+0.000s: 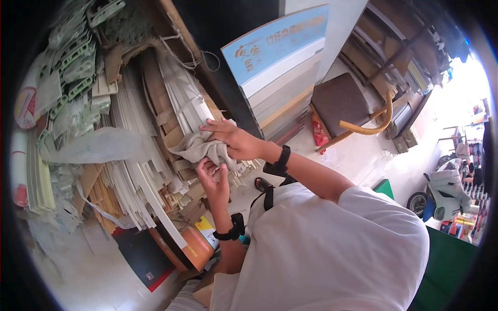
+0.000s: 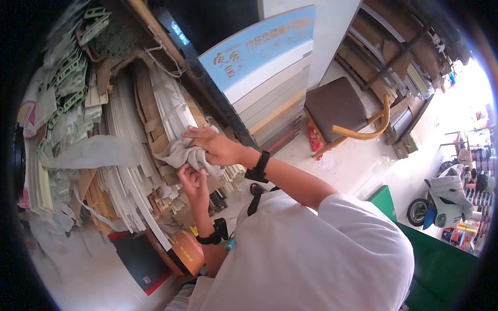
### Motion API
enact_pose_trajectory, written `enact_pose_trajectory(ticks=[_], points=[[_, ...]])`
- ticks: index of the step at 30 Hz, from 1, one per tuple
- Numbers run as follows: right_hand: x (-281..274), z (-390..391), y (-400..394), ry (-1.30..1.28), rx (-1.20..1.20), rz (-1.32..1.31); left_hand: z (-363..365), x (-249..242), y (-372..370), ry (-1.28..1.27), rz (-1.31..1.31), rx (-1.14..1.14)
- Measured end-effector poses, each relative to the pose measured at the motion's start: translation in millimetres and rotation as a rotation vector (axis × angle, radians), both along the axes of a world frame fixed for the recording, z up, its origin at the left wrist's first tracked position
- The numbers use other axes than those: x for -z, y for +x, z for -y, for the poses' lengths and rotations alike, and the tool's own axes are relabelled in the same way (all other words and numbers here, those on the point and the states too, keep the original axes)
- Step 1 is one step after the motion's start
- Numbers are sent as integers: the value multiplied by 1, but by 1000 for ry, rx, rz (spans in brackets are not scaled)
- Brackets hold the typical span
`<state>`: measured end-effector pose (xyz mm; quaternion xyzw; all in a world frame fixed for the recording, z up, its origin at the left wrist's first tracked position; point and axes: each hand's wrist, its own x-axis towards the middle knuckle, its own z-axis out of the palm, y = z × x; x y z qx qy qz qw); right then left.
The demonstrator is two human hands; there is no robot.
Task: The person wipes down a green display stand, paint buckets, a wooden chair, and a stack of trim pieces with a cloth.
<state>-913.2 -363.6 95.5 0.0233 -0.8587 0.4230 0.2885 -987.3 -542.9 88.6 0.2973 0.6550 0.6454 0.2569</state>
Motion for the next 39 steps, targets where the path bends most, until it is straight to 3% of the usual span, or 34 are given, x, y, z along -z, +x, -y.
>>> enact_pose_trajectory(ticks=[4,8,11,15,19,22,26,27,29,31,33,37,39], points=[[9,-3,6,-33,-30,-37,-15,40,13,123,7,-79],[19,8,26,-35,-59,-146,-14,30,29,79,-252,-248],[12,18,63,-33,-58,-136,-4,10,39,51,-275,-296],[27,11,123,-174,-70,-3,-15,1,78,-84,-350,-158],[48,2,182,-420,42,252,-43,11,122,9,-314,-45],[70,-6,221,-503,114,222,-85,0,173,124,-146,-66],[146,-31,275,-422,368,251,-142,19,204,18,-382,141],[149,-39,298,-376,451,239,-161,23,218,3,-328,229],[143,-48,351,-1015,624,530,-192,48,233,-81,-169,330],[201,-49,390,-1356,824,450,-220,61,255,-131,-60,464],[191,-52,429,-1563,922,330,-238,68,284,-138,-41,618],[182,-60,480,-1780,1079,207,-279,83,333,-163,-374,1016],[195,-59,487,-1759,1097,219,-295,96,353,-113,-378,926]])
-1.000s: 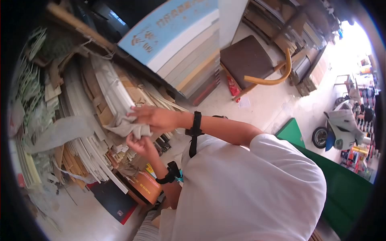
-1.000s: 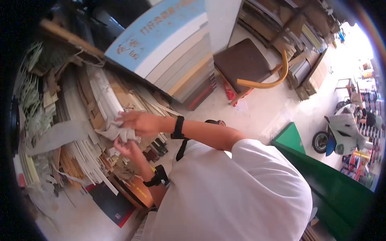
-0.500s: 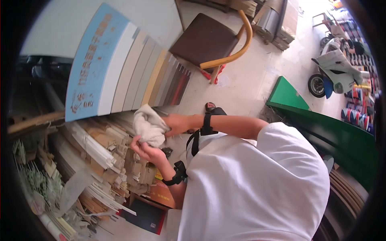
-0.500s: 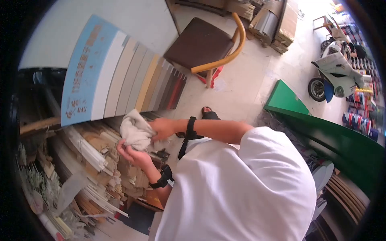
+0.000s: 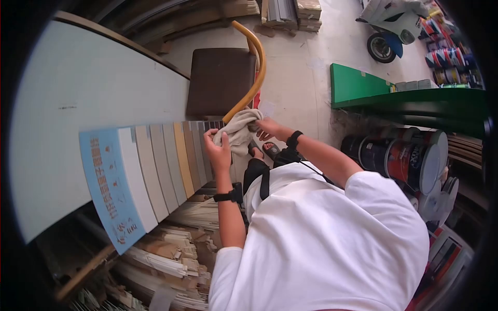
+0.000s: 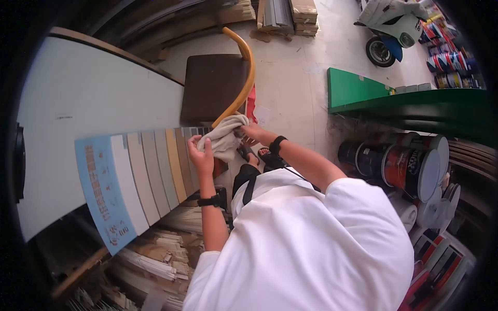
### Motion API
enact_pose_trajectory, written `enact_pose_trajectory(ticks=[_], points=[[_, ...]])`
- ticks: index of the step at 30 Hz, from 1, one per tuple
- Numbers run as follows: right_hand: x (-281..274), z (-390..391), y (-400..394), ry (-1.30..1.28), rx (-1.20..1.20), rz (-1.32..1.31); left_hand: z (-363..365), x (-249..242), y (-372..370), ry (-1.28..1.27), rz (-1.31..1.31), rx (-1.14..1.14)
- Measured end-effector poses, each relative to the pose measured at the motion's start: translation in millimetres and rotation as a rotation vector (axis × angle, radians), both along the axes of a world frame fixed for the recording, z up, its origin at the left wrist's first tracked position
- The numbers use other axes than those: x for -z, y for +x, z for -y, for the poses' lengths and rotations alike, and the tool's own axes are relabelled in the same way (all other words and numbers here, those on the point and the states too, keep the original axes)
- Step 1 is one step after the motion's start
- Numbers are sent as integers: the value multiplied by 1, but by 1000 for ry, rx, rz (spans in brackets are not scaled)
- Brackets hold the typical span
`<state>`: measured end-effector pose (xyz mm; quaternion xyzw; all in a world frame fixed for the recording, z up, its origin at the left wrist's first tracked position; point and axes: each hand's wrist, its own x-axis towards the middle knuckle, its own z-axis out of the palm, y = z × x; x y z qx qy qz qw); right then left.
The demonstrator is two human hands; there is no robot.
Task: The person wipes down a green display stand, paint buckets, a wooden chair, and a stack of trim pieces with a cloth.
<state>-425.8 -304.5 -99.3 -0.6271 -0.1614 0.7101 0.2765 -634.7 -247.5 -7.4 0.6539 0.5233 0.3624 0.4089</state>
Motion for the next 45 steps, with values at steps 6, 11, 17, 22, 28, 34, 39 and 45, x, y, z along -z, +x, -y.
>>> enact_pose_trajectory(ticks=[6,11,17,22,28,34,39,45], points=[[14,-23,3,-156,399,-179,-75,37,38,275,-104,2],[61,-67,39,-63,643,-25,-98,64,40,161,-193,207],[64,-102,34,-103,759,271,-110,118,3,205,-321,343],[68,-116,17,-178,459,297,-115,147,-13,-39,-523,553],[83,-117,32,-197,224,584,-129,162,2,-165,-444,479],[100,-127,85,-23,82,853,-153,178,24,-175,-504,537],[49,-159,127,-88,-50,915,-160,189,56,-213,-500,494],[41,-234,205,25,-407,952,-144,199,140,-354,-600,329]])
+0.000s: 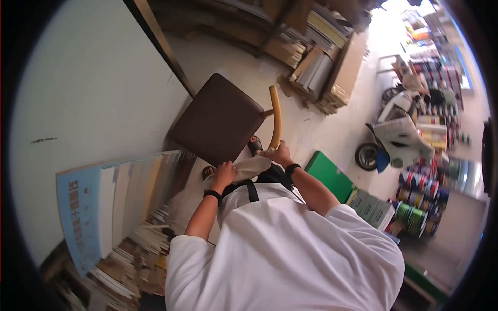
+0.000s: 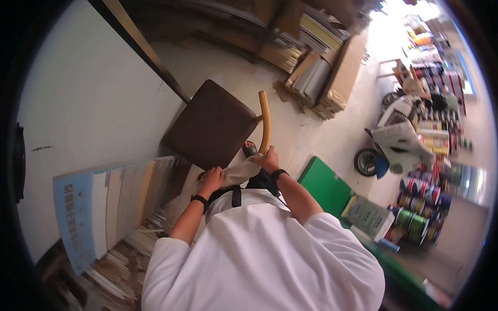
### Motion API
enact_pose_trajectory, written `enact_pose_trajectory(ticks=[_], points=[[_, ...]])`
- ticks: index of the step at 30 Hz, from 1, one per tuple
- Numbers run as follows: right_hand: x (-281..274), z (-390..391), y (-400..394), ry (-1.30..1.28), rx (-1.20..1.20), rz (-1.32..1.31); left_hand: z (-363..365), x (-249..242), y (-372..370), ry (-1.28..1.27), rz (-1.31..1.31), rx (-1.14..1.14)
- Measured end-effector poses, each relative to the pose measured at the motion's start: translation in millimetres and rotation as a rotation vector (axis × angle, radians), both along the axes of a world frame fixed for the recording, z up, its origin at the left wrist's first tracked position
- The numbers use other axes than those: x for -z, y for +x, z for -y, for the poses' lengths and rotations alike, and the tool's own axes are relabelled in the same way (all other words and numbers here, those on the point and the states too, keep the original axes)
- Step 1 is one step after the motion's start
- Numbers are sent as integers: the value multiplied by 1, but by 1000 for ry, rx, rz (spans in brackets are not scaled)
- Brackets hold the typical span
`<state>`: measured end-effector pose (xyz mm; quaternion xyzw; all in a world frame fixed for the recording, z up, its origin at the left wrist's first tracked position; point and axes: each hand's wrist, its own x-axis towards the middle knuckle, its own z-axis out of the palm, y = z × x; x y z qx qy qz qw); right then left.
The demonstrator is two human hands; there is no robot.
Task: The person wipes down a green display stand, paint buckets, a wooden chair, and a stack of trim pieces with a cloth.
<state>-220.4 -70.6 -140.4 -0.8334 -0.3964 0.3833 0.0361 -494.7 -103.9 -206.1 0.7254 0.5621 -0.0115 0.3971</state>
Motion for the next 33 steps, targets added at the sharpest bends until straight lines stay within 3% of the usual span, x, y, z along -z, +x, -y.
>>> enact_pose_trajectory(ticks=[1,5,8,11,14,18,21,25,28,29,30,33], points=[[-1,-8,10,-12,-109,-70,17,41,17,16,-71,-14],[7,-28,38,-11,-186,-84,7,11,85,-125,-47,-270],[3,-66,63,-59,-265,-80,3,24,119,-4,57,-340],[-7,-103,78,70,-309,-29,9,30,153,350,39,-371],[1,-124,89,234,-469,-46,5,-20,169,53,-33,-413],[-2,-107,75,330,-910,193,20,-43,154,194,-207,-457],[-5,-80,66,379,-985,286,39,3,114,-103,-342,-409],[9,-69,58,508,-1159,434,68,-11,64,252,-245,-548],[23,-65,33,261,-1370,304,78,-27,48,510,-362,-581],[41,-58,20,76,-1688,504,78,-30,44,474,-361,-628],[22,-49,-3,-40,-1643,325,79,-30,37,436,-365,-673],[-31,-37,-70,-358,-1761,103,81,-43,18,299,-345,-826]])
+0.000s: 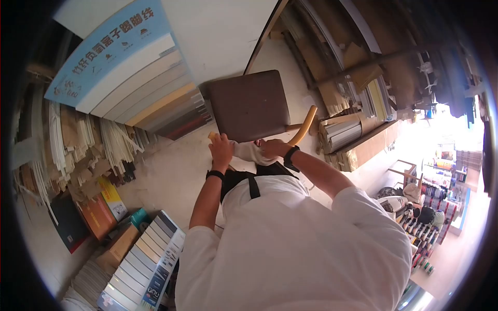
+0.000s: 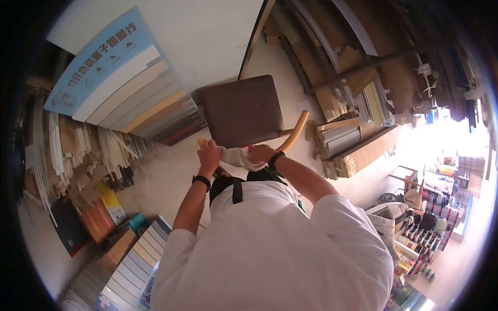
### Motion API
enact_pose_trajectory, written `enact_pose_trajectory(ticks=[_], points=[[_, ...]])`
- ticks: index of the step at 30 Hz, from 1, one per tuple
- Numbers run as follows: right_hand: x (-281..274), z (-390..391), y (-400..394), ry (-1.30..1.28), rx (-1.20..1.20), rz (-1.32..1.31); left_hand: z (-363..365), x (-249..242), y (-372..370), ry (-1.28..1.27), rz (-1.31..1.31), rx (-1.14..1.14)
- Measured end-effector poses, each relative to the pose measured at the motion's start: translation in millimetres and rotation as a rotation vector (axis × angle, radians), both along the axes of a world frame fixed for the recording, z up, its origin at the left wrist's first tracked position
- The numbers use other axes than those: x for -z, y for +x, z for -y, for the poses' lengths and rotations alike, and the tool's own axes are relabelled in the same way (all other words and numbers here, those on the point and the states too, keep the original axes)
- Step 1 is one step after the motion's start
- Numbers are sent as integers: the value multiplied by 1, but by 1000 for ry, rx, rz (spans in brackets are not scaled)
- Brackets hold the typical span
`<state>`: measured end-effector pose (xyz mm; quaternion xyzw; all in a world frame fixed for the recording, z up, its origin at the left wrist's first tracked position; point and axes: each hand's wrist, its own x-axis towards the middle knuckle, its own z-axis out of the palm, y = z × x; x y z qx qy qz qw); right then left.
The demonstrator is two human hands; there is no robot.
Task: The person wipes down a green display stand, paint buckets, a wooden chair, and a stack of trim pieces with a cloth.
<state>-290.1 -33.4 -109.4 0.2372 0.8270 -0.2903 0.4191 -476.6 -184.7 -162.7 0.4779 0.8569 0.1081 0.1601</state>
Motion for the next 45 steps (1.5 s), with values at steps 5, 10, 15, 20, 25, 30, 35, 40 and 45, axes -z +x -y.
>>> enact_pose_trajectory(ticks=[5,10,15,20,25,30,35,40,45], points=[[51,27,-20,148,-7,-247,1,11,-18,-447,517,-243],[58,12,-17,-88,-4,-377,10,19,20,-463,1114,-704],[123,-31,58,-71,11,-303,-5,36,103,-202,1507,-854],[23,-81,73,-190,-224,-50,-17,40,171,-290,1433,-919],[54,-109,118,-188,-273,-329,-54,-10,210,-358,1452,-491],[40,-152,137,-2,-369,-403,-100,15,262,-117,921,145],[76,-230,178,75,-288,-456,-165,-4,274,-184,706,206],[46,-260,182,443,-285,-217,-216,4,289,-140,414,130],[76,-231,187,693,-293,-289,-209,16,285,-174,261,224]])
